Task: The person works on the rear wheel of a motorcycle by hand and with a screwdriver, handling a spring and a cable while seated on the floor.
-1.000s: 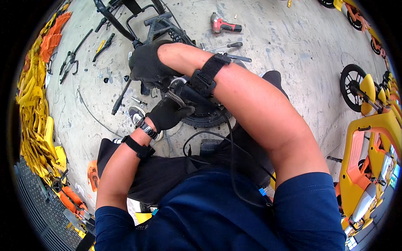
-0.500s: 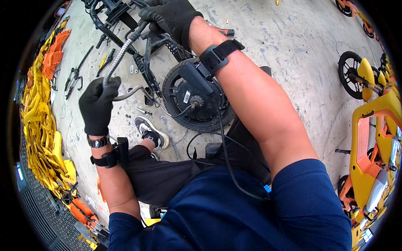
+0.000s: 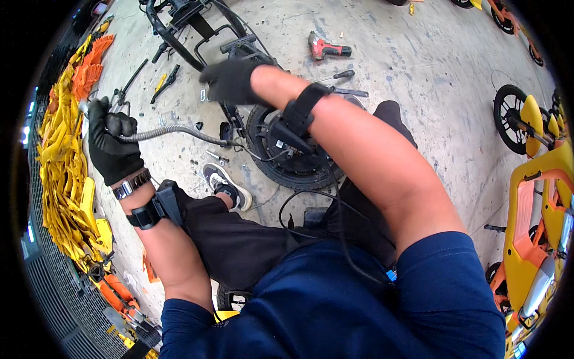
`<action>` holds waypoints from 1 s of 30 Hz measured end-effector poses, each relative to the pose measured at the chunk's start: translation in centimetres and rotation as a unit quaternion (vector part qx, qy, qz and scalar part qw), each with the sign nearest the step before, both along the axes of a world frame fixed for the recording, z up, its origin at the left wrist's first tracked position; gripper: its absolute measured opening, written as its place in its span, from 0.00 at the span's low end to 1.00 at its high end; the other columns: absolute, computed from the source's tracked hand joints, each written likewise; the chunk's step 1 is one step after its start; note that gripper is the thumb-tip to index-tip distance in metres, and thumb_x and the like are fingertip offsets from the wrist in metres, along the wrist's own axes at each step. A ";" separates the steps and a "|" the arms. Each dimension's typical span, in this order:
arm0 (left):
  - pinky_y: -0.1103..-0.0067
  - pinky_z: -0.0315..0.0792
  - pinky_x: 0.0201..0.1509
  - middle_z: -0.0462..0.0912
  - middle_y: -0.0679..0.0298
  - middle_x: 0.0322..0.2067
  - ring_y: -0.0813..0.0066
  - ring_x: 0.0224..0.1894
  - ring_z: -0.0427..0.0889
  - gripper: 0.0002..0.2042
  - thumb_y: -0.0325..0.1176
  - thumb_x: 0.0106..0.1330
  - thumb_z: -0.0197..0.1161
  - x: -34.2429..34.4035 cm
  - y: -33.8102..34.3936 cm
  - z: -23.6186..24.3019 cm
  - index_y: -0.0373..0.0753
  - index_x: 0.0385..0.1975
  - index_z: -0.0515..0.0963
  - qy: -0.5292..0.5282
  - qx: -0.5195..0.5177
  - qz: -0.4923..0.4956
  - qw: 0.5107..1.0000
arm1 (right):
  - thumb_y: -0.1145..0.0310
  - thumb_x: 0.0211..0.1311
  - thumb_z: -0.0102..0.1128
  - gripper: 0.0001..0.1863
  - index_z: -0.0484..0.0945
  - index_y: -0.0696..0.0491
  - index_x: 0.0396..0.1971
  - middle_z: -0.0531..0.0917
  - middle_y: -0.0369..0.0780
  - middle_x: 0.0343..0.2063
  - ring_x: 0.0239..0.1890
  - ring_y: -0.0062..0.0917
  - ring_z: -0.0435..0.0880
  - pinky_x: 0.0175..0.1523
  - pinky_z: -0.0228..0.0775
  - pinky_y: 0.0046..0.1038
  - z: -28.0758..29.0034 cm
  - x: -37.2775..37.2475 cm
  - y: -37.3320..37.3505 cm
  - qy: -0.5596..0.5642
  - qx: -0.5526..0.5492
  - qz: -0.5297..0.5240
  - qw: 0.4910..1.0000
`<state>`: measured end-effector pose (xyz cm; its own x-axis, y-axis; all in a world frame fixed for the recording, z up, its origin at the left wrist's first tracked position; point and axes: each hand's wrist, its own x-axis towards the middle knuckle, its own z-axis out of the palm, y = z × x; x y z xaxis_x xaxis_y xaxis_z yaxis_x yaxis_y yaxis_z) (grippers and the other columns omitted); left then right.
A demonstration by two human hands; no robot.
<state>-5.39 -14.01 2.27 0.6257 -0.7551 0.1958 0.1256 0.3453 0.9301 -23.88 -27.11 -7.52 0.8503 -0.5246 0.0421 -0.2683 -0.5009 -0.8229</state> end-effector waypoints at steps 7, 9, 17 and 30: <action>0.79 0.56 0.22 0.56 0.75 0.11 0.80 0.14 0.56 0.19 0.49 0.68 0.52 2.2 1.1 -0.2 0.38 0.43 0.70 0.042 0.031 0.083 0.995 | 0.63 0.52 0.56 0.29 0.68 0.50 0.57 0.79 0.49 0.46 0.49 0.41 0.78 0.54 0.68 0.36 -6.1 2.3 6.0 0.197 -0.011 0.127 0.972; 0.78 0.56 0.22 0.57 0.75 0.11 0.80 0.14 0.56 0.19 0.50 0.68 0.51 2.1 0.9 -0.5 0.38 0.43 0.69 0.050 0.026 0.078 0.995 | 0.61 0.52 0.57 0.30 0.67 0.50 0.57 0.79 0.50 0.46 0.49 0.42 0.78 0.53 0.68 0.37 -8.6 2.8 6.1 0.166 -0.017 0.123 0.978; 0.70 0.70 0.32 0.74 0.64 0.24 0.69 0.25 0.73 0.22 0.52 0.67 0.50 4.3 1.1 -1.3 0.38 0.46 0.68 0.016 0.039 0.119 0.992 | 0.44 0.61 0.50 0.28 0.79 0.58 0.33 0.83 0.45 0.27 0.33 0.35 0.82 0.42 0.70 0.34 -5.2 5.5 8.7 0.113 0.103 0.111 0.982; 0.76 0.74 0.49 0.74 0.61 0.52 0.72 0.49 0.76 0.22 0.27 0.61 0.59 -5.4 3.5 -18.6 0.35 0.56 0.68 -0.059 0.334 -0.336 0.879 | 0.61 0.64 0.50 0.17 0.76 0.62 0.38 0.84 0.44 0.25 0.25 0.27 0.84 0.34 0.77 0.29 0.1 1.7 1.6 0.013 0.243 -0.007 0.970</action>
<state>-10.77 -10.53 -16.36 0.0002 -0.9178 -0.3971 -0.0186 -0.3970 0.9176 -22.21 -25.51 -7.45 0.8404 -0.4886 -0.2345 -0.2963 -0.0520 -0.9537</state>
